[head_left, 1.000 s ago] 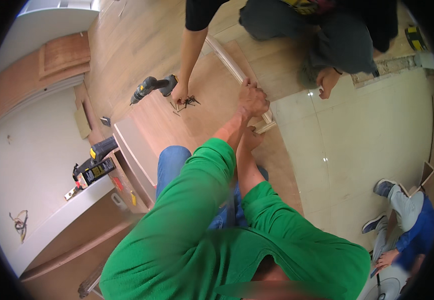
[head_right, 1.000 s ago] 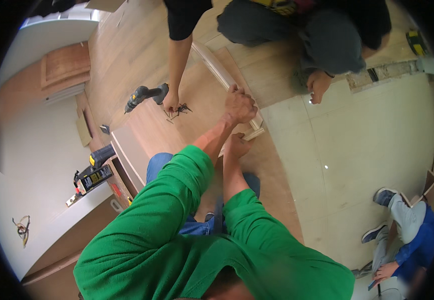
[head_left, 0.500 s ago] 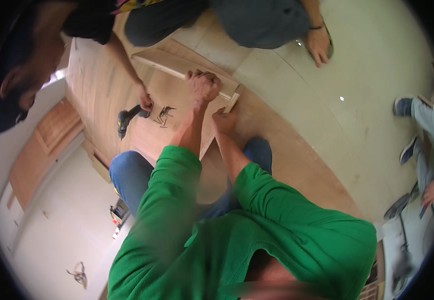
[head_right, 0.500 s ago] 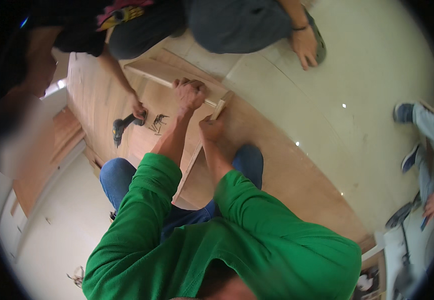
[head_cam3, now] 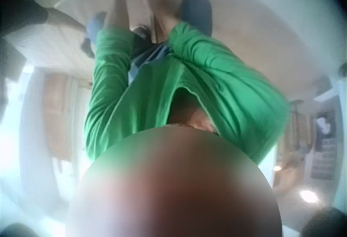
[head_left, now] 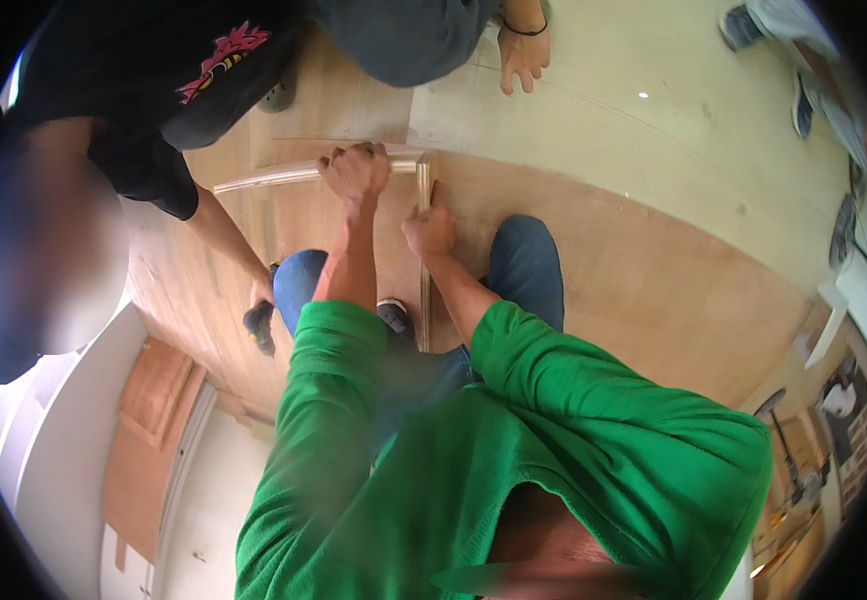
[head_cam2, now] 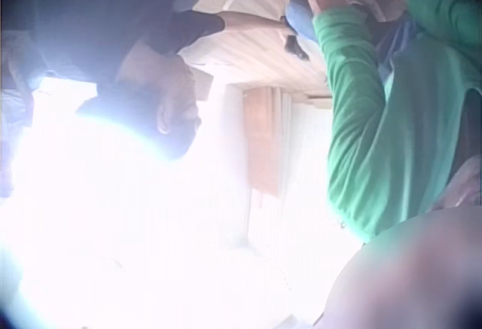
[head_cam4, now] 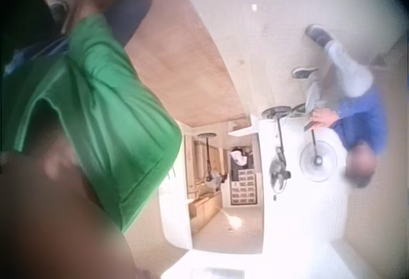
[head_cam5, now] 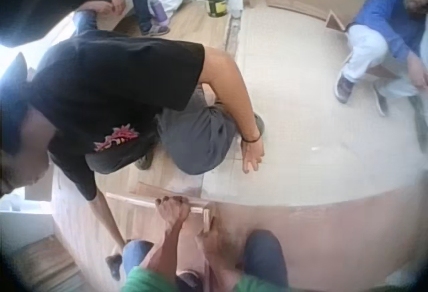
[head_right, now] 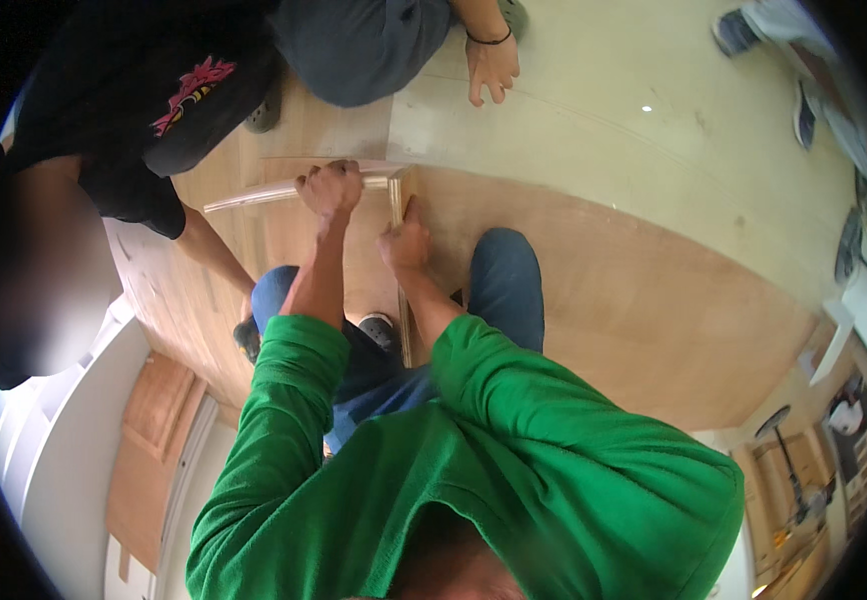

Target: The person assembles a wooden frame by aligning pieces and securing them with screws. A coworker uses a power drill to fasten the screws while the person holds the frame steady.

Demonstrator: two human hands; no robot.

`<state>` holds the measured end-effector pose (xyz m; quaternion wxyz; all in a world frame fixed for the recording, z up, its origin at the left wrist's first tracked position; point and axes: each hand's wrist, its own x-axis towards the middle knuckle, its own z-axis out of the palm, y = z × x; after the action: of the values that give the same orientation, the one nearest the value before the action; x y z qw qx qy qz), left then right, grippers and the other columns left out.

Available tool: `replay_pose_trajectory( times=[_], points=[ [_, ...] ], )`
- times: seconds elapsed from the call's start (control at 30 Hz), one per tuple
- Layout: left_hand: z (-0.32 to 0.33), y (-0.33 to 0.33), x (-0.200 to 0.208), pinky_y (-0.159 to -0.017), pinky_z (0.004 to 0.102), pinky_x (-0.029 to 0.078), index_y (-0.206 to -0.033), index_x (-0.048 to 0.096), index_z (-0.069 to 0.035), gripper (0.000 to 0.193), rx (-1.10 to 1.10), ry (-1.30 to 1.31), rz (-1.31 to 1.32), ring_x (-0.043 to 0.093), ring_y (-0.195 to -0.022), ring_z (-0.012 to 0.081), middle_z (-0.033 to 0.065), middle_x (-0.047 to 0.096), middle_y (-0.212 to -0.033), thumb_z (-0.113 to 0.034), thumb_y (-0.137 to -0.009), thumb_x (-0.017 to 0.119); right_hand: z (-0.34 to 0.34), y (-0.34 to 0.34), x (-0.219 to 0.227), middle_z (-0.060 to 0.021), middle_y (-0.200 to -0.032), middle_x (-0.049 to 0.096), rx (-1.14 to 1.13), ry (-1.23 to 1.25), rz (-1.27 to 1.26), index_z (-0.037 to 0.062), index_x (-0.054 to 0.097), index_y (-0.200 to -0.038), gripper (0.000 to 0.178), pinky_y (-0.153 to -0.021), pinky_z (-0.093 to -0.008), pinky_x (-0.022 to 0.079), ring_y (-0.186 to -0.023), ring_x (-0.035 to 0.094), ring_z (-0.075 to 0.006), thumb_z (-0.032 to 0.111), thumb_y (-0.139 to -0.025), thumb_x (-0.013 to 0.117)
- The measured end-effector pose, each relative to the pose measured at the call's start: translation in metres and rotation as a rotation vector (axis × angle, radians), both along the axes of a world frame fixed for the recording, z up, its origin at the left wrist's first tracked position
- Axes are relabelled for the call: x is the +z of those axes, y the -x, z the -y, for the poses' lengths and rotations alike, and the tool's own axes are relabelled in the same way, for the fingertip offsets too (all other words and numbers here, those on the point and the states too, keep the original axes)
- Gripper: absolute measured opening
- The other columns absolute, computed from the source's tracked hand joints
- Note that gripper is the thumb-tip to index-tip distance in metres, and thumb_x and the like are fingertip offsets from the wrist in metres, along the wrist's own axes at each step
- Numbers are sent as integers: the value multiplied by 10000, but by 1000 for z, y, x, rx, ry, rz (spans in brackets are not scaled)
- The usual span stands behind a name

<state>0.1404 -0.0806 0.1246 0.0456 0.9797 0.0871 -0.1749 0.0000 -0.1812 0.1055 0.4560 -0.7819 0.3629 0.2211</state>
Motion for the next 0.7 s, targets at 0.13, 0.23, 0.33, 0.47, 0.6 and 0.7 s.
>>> replay_pose_trajectory(
  times=[0.13,0.23,0.33,0.47,0.6,0.7],
  points=[
    [-26,-23,22,-1230,644,268,-1300,843,-289,501,-210,274,-220,658,-1358,315,61,807,-1357,-550,-957,587,0,7,10,-346,-1217,755,-16,16,63,38,442,-1659,791,-985,-634,582,-1075,754,-548,190,-937,726],
    [-40,-41,29,-1291,683,293,-1456,752,-321,583,-368,280,-481,607,-1475,317,115,757,-1446,-469,-893,719,0,4,16,-332,-1255,750,-40,11,27,36,498,-1590,692,-1009,-642,570,-1136,746,-536,228,-961,715],
    [-41,-46,19,-1234,583,468,-1457,754,-299,569,-640,83,-471,672,-1397,336,131,756,-1441,-367,-892,749,-5,2,18,-321,-1157,774,-75,47,24,58,581,-1507,575,-980,-622,584,-1101,752,-539,265,-983,699],
    [-31,-30,1,-1127,499,578,-1416,779,-278,487,-563,12,-376,740,-1283,347,166,778,-1375,-301,-934,712,-13,7,20,-317,-1114,787,-127,106,47,65,637,-1393,478,-981,-607,585,-1087,755,-541,303,-985,704],
    [-26,-26,10,-1085,472,600,-1404,791,-303,485,-678,-54,-332,767,-1226,361,146,816,-1288,-249,-935,677,-8,3,23,-289,-1223,776,-191,15,15,20,673,-1329,434,-1025,-608,581,-1177,744,-505,264,-973,716],
    [-21,-24,23,-1074,479,605,-1402,791,-307,492,-665,-84,-383,772,-1218,359,144,815,-1293,-240,-926,690,-7,0,28,-301,-1237,773,-196,27,-7,16,711,-1301,410,-1036,-593,584,-1187,742,-501,246,-962,721]
  ],
)
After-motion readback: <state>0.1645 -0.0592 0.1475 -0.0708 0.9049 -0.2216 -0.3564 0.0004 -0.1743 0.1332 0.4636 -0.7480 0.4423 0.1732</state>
